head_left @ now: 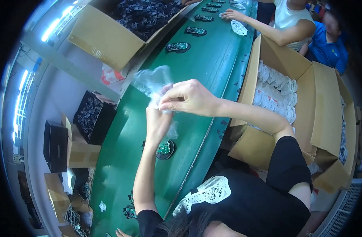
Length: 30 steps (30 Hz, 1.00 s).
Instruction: The person assembles computer mice along a conveyor belt by installing scroll wheels onto circuit board bases and unpacking plastic mouse covers from plastic bags by hand.
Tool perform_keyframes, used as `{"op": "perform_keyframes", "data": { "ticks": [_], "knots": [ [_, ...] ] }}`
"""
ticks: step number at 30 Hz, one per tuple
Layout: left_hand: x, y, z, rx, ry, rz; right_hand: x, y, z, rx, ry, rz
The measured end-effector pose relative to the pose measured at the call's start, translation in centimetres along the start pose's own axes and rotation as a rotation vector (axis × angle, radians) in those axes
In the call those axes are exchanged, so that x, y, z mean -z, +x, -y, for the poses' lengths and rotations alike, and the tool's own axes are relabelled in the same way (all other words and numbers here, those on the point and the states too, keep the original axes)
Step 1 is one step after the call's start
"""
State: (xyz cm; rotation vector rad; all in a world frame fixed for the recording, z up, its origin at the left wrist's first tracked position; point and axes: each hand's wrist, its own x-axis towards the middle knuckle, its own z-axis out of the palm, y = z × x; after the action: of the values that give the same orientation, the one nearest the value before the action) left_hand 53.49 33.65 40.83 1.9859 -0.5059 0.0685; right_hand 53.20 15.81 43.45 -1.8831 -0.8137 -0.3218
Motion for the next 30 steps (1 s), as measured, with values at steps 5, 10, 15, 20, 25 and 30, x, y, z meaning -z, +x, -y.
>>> {"op": "perform_keyframes", "data": {
  "ticks": [5,10,15,20,25,30],
  "knots": [
    [0.3,0.6,-1.0,0.270,-0.824,-0.058,-0.4,-0.1,-0.6,0.239,-0.264,-0.146],
    [1.6,0.5,-0.3,0.448,-1.380,0.058,-0.6,-0.1,-0.5,0.388,-0.132,-0.199],
    [2.7,-0.2,0.2,0.600,-1.585,0.113,-0.9,-0.1,-0.4,0.239,-0.040,-0.165],
    [1.6,0.7,8.6,0.390,-1.888,-0.071,-3.1,-0.8,1.5,-0.118,0.313,-0.064],
    [-2.5,1.7,1.7,0.309,-1.200,-0.558,-2.7,-0.1,2.4,-0.344,0.523,-0.066],
    [-2.8,2.4,3.3,0.298,-1.216,-0.477,-3.0,-0.7,1.8,-0.195,0.140,0.050]
  ]
}}
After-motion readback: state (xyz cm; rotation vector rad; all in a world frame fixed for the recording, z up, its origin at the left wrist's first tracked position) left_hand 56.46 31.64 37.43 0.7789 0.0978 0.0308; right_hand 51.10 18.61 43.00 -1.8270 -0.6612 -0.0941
